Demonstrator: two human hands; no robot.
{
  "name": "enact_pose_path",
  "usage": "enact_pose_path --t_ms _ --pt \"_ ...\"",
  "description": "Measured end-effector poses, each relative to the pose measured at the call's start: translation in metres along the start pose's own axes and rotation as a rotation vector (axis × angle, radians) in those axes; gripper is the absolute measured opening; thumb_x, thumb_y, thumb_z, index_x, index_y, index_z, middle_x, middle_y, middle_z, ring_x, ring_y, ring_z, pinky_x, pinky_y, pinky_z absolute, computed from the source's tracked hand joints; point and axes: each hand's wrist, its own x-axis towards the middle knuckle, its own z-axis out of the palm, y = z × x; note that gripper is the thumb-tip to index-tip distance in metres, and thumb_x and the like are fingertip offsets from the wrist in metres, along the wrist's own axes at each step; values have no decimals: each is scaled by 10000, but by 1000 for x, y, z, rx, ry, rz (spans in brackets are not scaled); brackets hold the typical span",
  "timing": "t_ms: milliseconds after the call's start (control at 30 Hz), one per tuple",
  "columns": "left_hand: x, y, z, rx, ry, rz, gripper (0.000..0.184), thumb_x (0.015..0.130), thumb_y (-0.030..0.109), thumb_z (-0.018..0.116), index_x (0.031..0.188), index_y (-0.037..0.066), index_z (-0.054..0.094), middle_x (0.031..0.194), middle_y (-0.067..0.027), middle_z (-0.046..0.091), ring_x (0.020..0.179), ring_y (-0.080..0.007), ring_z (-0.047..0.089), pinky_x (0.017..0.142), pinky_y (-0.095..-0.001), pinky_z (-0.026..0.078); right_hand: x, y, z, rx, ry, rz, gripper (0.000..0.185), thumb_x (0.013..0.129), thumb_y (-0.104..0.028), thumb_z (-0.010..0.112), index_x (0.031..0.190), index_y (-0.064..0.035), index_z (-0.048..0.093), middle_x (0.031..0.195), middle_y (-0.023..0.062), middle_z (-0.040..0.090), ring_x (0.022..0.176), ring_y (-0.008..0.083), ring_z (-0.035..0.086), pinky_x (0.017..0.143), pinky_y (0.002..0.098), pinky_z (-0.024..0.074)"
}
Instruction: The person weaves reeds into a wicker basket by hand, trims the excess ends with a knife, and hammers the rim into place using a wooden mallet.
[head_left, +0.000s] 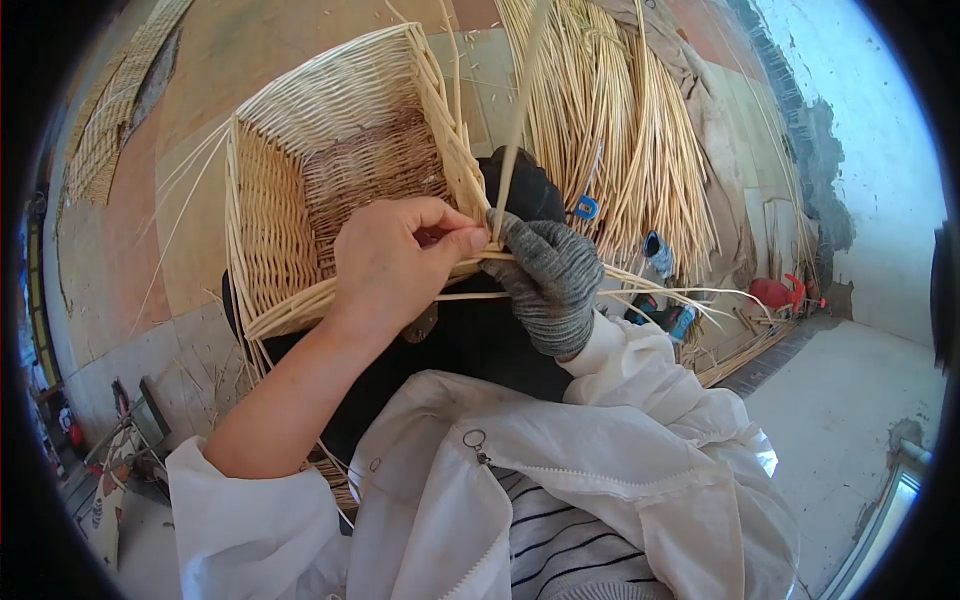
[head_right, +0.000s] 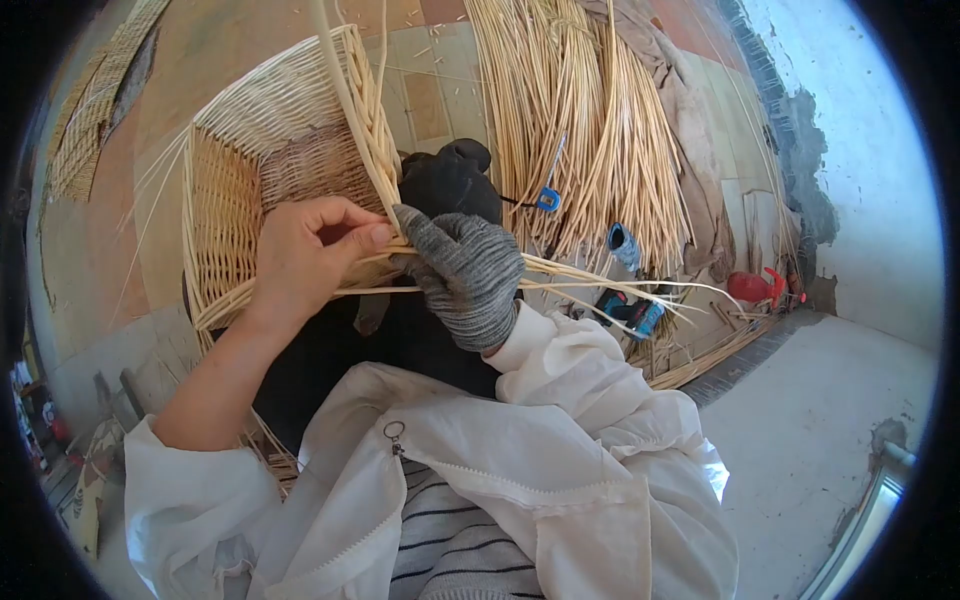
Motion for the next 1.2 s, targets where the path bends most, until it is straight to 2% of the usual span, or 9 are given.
enact_pose_path --t_ms 167,300,400,633,700,867,1000,1100,1200 --pt "14 -8 -8 37 -116 -41 155 727 245 728 789 103 716 655 -38 655 565 -124 596 580 -259 454 9 -7 -18 -206 -142 -46 438 745 -204 657 1164 -94 592 729 106 560 629 280 565 533 391 442" --pt "11 -10 -6 -249 -357 -223 161 729 176 733 840 64 701 722 -53 668 619 -149 618 630 -256 471 9 0 -29 -183 -297 -118 470 765 -259 652 1201 -105 567 712 93 532 631 271 556 546 385 438" --pt "-27 -4 5 181 190 408 283 660 165 766 911 79 668 793 -82 642 741 -244 619 659 -319 495 16 1 -31 -86 -292 -119 472 756 -227 663 1201 -103 565 748 99 541 666 280 562 567 389 446" --pt "-15 -11 12 150 300 627 251 639 127 761 843 53 636 758 -66 608 722 -266 599 632 -332 483 25 9 -25 -162 -200 -198 514 692 -200 705 1179 -97 577 774 105 566 680 292 571 588 404 455" --pt "-5 -1 -9 125 323 663 230 648 91 757 843 51 642 734 -62 602 681 -238 602 607 -304 475 55 1 -31 -80 -99 -349 503 681 -209 711 1163 -120 596 748 103 556 663 294 564 585 408 454" --pt "-1 63 -87 -280 186 345 161 733 18 733 867 7 643 750 -33 658 665 -76 594 607 -215 459 139 -54 -70 -36 -38 -421 461 721 -258 684 1169 -188 604 836 104 640 738 293 627 639 374 500" --pt "8 59 -101 -285 238 435 145 754 19 726 870 -5 642 772 -36 668 687 -52 585 626 -194 464 162 -80 -79 -166 -179 -288 466 701 -242 736 1129 -95 624 909 113 673 789 273 656 706 330 526" --pt "6 44 -92 -298 228 426 172 742 49 738 871 -3 637 750 -56 660 658 -100 606 612 -220 467 153 -75 -65 -248 -197 -264 432 745 -297 694 1133 -120 625 951 96 671 809 263 656 717 331 524" --pt "-2 48 -81 222 499 632 290 688 209 776 823 26 596 738 -105 595 709 -290 599 628 -356 472 153 -75 -67 -344 -265 -363 495 702 -292 717 1157 -128 612 1026 103 654 864 261 653 738 317 527"
